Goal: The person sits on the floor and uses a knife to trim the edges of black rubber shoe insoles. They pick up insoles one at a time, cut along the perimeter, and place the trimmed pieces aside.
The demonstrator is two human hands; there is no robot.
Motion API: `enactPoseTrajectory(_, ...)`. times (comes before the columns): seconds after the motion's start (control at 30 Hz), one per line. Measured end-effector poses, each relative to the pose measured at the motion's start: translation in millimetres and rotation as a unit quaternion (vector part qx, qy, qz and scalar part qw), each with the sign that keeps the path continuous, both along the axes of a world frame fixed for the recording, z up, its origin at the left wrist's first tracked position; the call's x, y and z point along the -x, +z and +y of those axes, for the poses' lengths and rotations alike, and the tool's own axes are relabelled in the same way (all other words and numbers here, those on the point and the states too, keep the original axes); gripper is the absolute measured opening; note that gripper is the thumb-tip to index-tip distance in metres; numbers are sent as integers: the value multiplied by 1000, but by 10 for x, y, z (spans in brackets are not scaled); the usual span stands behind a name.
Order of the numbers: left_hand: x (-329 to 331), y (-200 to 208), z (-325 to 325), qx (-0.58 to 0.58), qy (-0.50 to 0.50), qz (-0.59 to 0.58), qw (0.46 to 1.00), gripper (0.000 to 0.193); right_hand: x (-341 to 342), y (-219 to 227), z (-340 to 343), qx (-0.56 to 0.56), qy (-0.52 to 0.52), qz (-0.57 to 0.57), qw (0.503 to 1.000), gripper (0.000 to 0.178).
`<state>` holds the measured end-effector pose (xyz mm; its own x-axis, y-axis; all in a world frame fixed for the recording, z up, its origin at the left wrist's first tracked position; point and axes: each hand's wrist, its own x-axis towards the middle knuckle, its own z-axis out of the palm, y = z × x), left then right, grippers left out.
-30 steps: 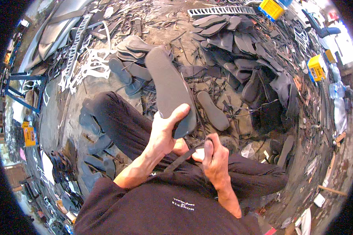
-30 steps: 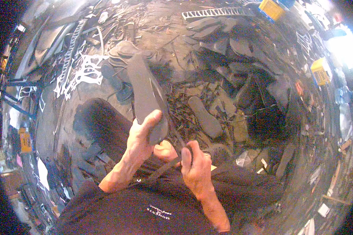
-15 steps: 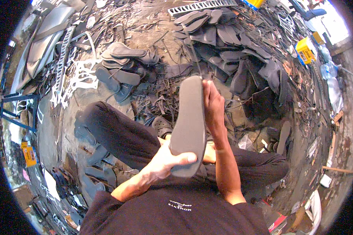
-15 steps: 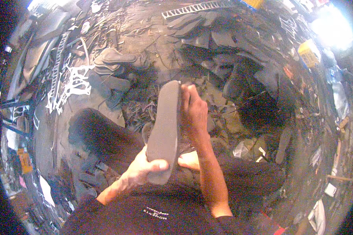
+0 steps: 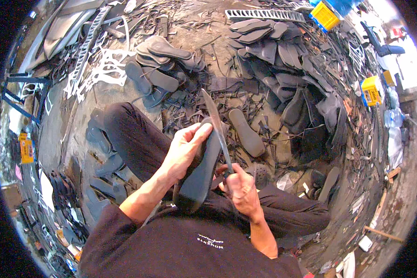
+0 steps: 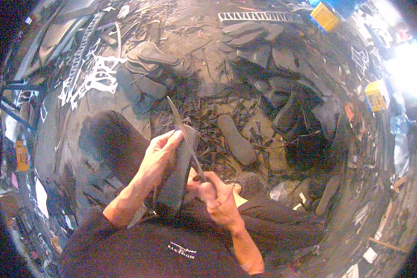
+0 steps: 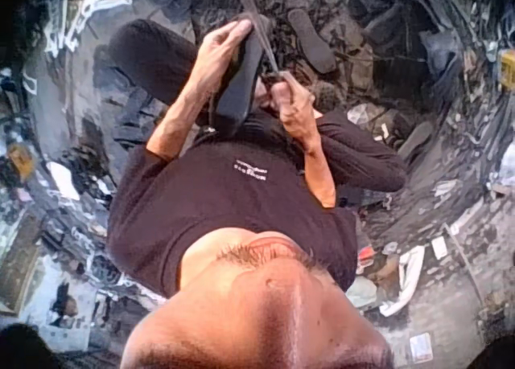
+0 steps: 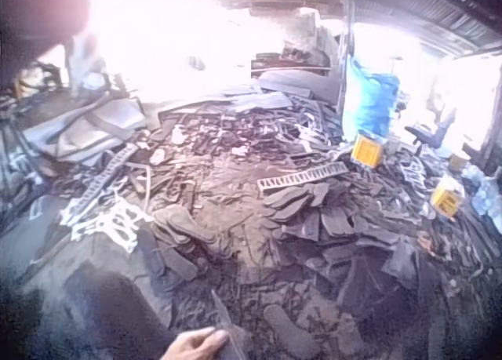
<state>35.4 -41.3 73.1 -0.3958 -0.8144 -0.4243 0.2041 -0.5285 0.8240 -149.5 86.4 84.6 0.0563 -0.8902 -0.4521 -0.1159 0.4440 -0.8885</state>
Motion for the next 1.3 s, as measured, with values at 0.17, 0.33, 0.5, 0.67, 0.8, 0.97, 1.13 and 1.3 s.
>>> enactPoseTrajectory(0.17,-65,295,-4,-88,-29,42,995,35,-35,-328,291,244,-130,269,923,43)
enactPoseTrajectory(0.33,-57,419,81,-101,-86,52,990,32,65,-118,304,275,-99,345,892,51)
enactPoseTrajectory(0.5,-25,515,153,-60,-125,59,989,31,392,929,-155,98,32,176,979,59)
enactPoseTrajectory(0.67,70,572,207,103,-135,-8,986,25,633,587,-578,117,93,122,981,60)
enactPoseTrajectory(0.8,-264,396,-230,123,405,52,904,20,488,305,-506,22,-132,-56,989,63)
enactPoseTrajectory(0.97,-211,145,-3,21,300,43,953,31,-147,12,-385,155,-97,131,974,41)
enactPoseTrajectory(1.13,13,244,112,-35,356,171,918,30,-550,-290,-148,284,-81,270,916,40)
enactPoseTrajectory(1.3,92,429,134,-80,360,150,917,34,-600,-484,30,289,-102,263,915,45)
